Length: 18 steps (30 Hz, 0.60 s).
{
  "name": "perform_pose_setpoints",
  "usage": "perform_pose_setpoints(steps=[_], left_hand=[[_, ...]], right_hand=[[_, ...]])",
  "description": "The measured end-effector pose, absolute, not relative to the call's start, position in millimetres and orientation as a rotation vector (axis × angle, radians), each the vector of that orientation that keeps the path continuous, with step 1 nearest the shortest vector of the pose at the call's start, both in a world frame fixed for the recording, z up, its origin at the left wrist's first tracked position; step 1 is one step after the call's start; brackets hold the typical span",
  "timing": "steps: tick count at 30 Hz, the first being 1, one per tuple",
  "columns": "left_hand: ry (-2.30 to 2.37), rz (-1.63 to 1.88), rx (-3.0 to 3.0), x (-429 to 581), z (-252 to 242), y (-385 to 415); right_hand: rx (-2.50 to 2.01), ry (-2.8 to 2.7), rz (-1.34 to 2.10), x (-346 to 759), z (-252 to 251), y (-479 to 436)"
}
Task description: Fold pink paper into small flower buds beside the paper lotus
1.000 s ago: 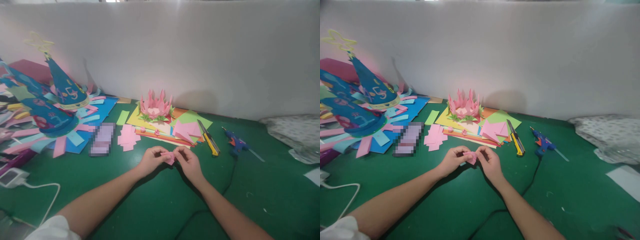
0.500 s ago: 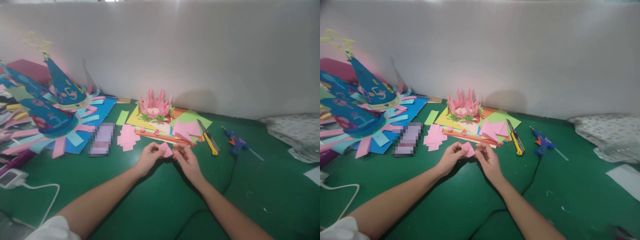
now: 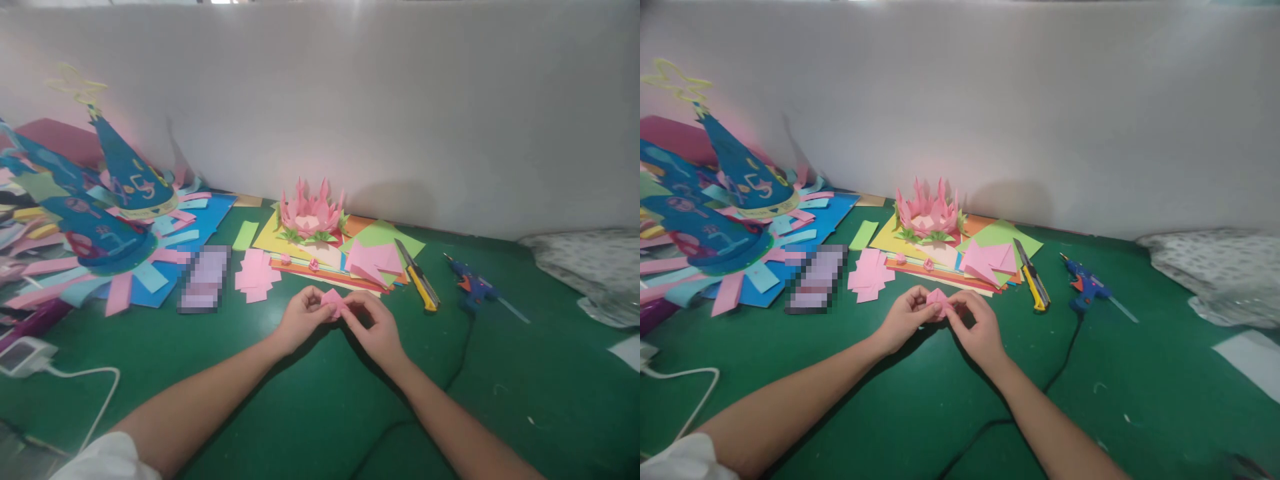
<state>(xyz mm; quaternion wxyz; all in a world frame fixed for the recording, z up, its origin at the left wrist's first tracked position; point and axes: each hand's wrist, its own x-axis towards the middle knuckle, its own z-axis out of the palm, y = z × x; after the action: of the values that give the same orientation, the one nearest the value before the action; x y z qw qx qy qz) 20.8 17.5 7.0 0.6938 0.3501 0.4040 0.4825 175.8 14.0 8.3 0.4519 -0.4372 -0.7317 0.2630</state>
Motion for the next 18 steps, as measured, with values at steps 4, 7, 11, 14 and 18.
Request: perform_pose_setpoints(steps=[4, 7, 11, 14, 18], left_hand=[[0.909, 1.084, 0.776, 20.7, 7.5, 17.8], [0.902, 1.085, 0.770, 19.4, 8.2, 18.1], [0.902, 1.072, 0.756, 16.8, 7.8, 18.5], [0.895, 1.076, 0.749, 15.5, 7.2, 19.0], [0.891, 1.077, 0.734, 15.5, 7.8, 19.6]], right_hand=[[-1.052, -1.812, 0.640, 175.5, 9.2, 14.1], [-1.032, -1.815, 0.656, 175.5, 8.8, 14.6], [-1.030, -1.833, 0.676, 176.3, 8.5, 15.5], [-1.016, -1.840, 0.674, 177.1, 8.0, 16.0], [-0.999, -1.856, 0.679, 178.0, 6.5, 16.5]])
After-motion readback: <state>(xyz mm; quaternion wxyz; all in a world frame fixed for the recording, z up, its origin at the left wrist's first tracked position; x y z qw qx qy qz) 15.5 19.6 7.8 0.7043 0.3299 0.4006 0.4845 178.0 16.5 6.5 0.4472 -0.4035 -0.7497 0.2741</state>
